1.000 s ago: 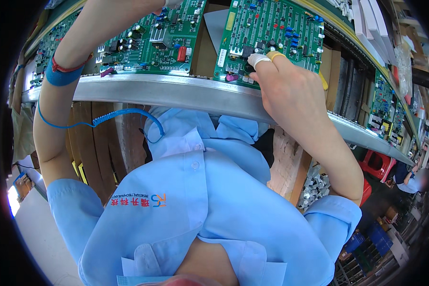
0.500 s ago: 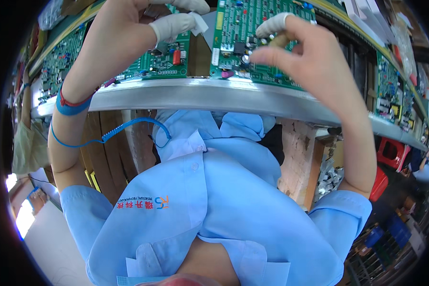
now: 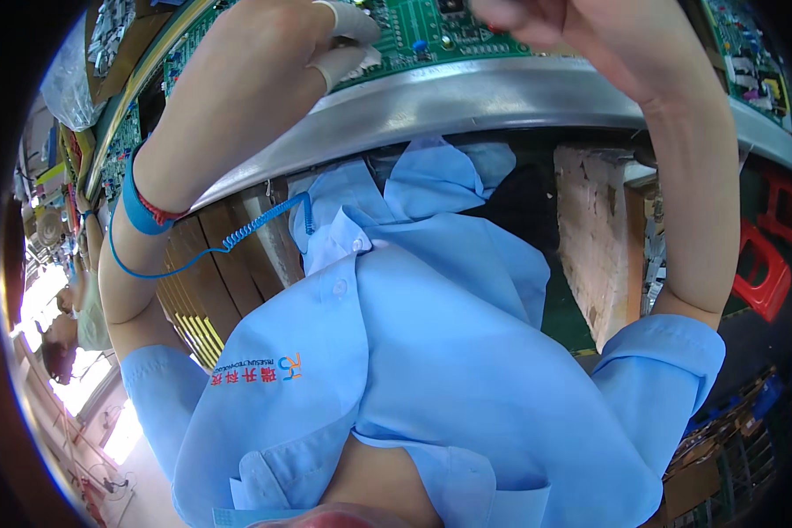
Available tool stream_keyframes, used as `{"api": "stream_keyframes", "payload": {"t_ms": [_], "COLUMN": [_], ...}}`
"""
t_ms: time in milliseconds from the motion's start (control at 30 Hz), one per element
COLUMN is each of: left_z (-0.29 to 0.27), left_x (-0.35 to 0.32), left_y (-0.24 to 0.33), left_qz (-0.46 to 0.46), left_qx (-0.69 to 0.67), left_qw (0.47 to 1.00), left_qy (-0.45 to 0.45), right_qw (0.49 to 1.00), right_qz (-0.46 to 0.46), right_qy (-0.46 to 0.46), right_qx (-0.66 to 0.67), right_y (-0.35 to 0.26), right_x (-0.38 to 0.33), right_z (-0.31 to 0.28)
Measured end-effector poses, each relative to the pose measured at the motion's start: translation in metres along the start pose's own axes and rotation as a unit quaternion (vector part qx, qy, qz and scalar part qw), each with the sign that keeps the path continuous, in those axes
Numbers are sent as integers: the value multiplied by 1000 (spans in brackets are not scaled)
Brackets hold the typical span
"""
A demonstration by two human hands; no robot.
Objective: Insert electronic components into a printed circuit board on an assembly line.
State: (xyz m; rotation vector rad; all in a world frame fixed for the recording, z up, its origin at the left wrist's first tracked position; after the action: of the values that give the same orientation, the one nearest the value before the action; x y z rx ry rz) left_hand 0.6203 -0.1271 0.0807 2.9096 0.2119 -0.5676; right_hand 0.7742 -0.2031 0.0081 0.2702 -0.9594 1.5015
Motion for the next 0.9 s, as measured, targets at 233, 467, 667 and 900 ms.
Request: {"api": "stream_keyframes", "payload": {"t_ms": [233, 467, 667, 900], "left_z": [-3, 0, 0, 6], "left_x": [9, 5, 8, 1], "left_y": [15, 16, 21, 17], "left_qz": [-68, -49, -79, -9], "left_qx": [31, 25, 72, 142], "left_qw": [997, 997, 994, 990], "left_qy": [-7, 47, 1, -4], "right_qw": [696, 724, 710, 770], "right_qz": [169, 130, 165, 194], "right_qy": [482, 451, 432, 395], "right_qx": [-505, -505, -532, -462], "right_y": [-22, -26, -28, -27], "right_x": [-14, -30, -30, -20], "right_z": [87, 83, 79, 89]}}
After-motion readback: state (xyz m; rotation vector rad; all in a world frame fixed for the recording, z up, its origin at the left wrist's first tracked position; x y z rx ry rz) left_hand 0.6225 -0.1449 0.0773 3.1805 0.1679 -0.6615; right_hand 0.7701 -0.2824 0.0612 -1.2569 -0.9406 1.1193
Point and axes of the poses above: each hand's wrist, its own x-axis towards the middle knuckle, its own z-axis out of the palm, y = z × x, the point moved 2 cm from there along x, towards the middle knuckle, and after that the axes turned 2 degrees about -x, right-handed, at the moved point
